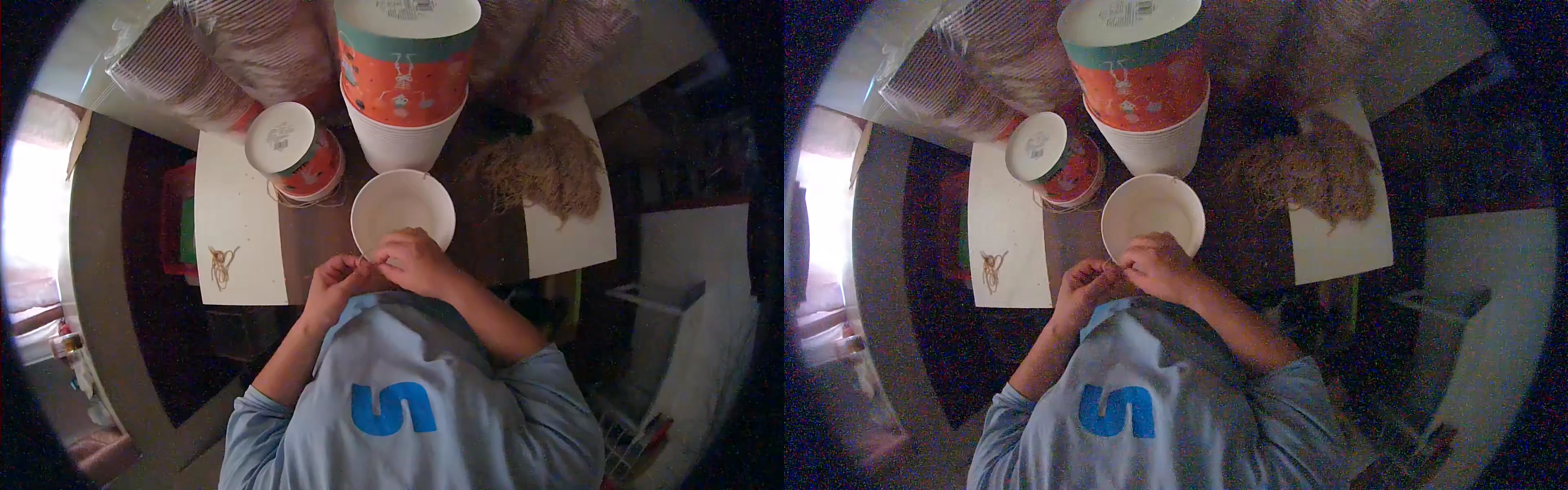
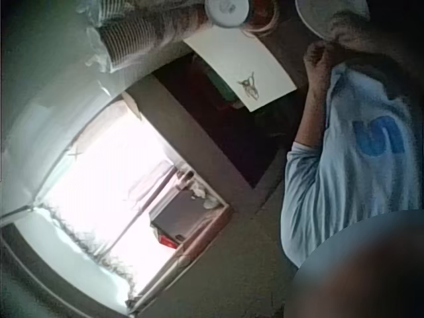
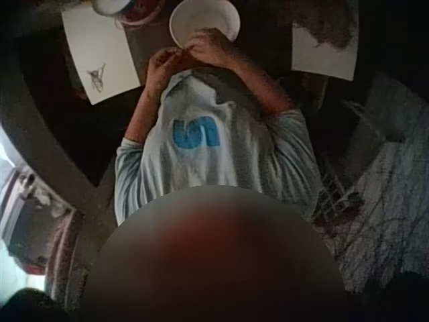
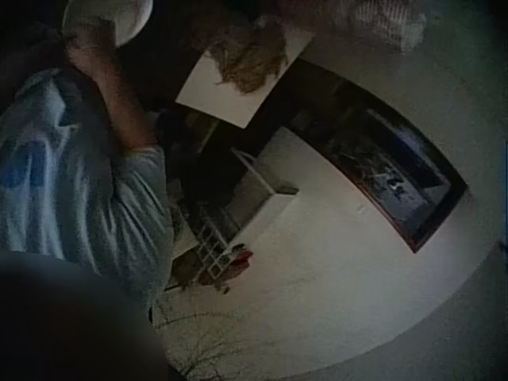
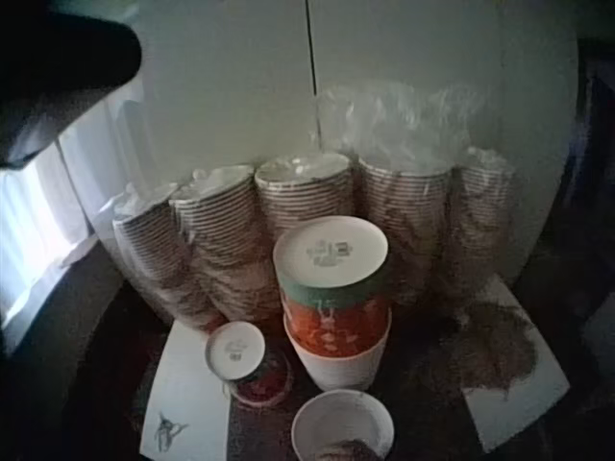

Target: Tying a piece of twine through the rim of a small plastic bucket.

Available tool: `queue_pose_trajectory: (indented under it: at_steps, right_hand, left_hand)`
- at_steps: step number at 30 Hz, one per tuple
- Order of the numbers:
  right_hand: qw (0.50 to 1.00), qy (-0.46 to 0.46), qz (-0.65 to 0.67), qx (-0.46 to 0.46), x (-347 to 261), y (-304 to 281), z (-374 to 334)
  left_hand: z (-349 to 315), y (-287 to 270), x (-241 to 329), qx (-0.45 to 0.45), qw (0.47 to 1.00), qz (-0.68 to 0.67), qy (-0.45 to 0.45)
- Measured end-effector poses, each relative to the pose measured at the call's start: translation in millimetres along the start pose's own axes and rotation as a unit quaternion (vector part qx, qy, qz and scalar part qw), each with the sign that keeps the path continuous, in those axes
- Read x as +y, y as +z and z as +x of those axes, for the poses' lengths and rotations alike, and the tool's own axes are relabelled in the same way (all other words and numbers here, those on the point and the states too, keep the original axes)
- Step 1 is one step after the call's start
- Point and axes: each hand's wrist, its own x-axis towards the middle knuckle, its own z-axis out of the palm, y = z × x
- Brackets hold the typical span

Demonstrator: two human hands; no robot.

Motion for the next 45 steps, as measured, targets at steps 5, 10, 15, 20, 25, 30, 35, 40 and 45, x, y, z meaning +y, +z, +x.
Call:
queue_pose_trajectory:
  at_steps: [5,10,15,20,25,30,35,40,45]
  right_hand:
    - [0.997,0.041,-0.052,0.039,-22,-6,-15]
    - [0.986,0.142,-0.057,0.060,-42,9,-39]
    - [0.985,0.143,-0.027,0.090,-36,34,-60]
    - [0.977,0.160,-0.080,0.117,-24,41,-66]
    - [0.970,0.176,-0.140,0.096,-18,73,-79]
    - [0.977,0.164,-0.068,0.116,-17,80,-81]
    - [0.940,0.249,0.200,0.122,-15,96,-86]
    - [0.807,0.344,0.463,0.127,-22,84,-80]
    - [0.767,0.356,0.521,0.114,-20,86,-78]
  left_hand:
    - [-8,4,5,-0.017,0.997,0.072,0.032]
    - [-21,23,22,0.034,0.959,0.273,0.068]
    - [-10,2,-18,0.046,0.873,0.419,0.243]
    - [-12,13,-17,0.070,0.935,0.334,0.095]
    - [-17,6,-21,0.013,0.983,-0.101,-0.152]
    - [-17,-1,-32,-0.039,0.975,-0.122,-0.180]
    - [-18,-12,-43,-0.109,0.963,-0.174,-0.177]
    - [-25,-9,-40,-0.043,0.976,-0.155,-0.148]
    - [-29,-2,-34,-0.018,0.982,-0.139,-0.127]
